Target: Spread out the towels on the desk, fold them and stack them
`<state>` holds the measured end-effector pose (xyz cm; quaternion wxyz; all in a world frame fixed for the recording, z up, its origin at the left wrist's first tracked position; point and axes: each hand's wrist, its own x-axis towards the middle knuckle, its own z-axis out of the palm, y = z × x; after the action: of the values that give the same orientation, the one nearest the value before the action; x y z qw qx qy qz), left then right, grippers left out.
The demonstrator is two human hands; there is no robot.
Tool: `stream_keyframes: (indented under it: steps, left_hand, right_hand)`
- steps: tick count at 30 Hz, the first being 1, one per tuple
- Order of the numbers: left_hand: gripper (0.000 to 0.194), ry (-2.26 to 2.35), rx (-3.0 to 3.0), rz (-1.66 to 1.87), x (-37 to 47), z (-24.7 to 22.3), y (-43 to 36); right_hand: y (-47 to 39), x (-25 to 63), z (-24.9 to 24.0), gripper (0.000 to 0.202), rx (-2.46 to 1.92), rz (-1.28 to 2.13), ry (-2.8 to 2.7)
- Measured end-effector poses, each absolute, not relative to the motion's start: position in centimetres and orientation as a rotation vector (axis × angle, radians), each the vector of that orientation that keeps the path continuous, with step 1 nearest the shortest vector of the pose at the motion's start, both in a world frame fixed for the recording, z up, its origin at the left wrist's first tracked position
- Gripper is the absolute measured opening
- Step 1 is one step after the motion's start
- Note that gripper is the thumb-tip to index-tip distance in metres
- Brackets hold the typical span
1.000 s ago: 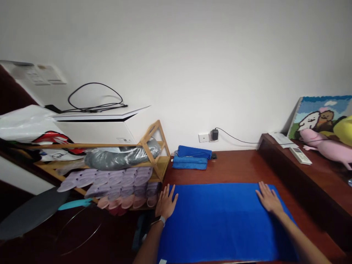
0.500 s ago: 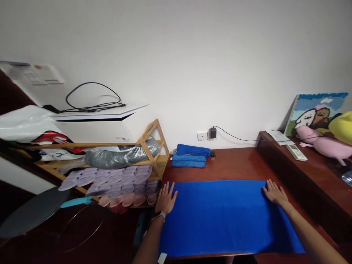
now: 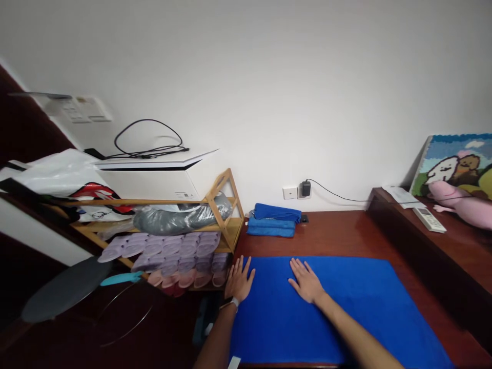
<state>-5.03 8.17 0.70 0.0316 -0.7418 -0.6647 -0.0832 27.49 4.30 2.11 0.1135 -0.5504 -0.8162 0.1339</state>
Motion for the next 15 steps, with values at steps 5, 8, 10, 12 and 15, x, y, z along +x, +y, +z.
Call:
stream_keyframes:
  steps: [5,8,10,12,15]
  left_hand:
    - [0.064,-2.053,-2.297,-0.257,-5.2,0.6,8.4]
    - [0.064,-2.033,-2.301,-0.255,-5.3,0.5,8.5]
    - [0.064,-2.015,-2.295,-0.251,-5.3,0.4,8.6]
    - [0.065,-1.996,-2.289,-0.245,-5.4,0.4,8.8]
    - [0.064,-1.987,-2.277,-0.219,-5.4,0.4,8.9]
  right_hand:
    - [4.1,42.2,0.2,0.074,-2.023,0.244,-2.128]
    - [2.5,53.0,-0.9,0.079,-2.336,0.206,-1.875]
    - [1.3,58.3,-1.5,0.082,-2.457,0.210,-1.767]
    - [0.6,61.2,-1.9,0.082,-2.484,0.206,-1.730]
    - [0.2,61.8,-2.3,0.081,-2.446,0.182,-1.731]
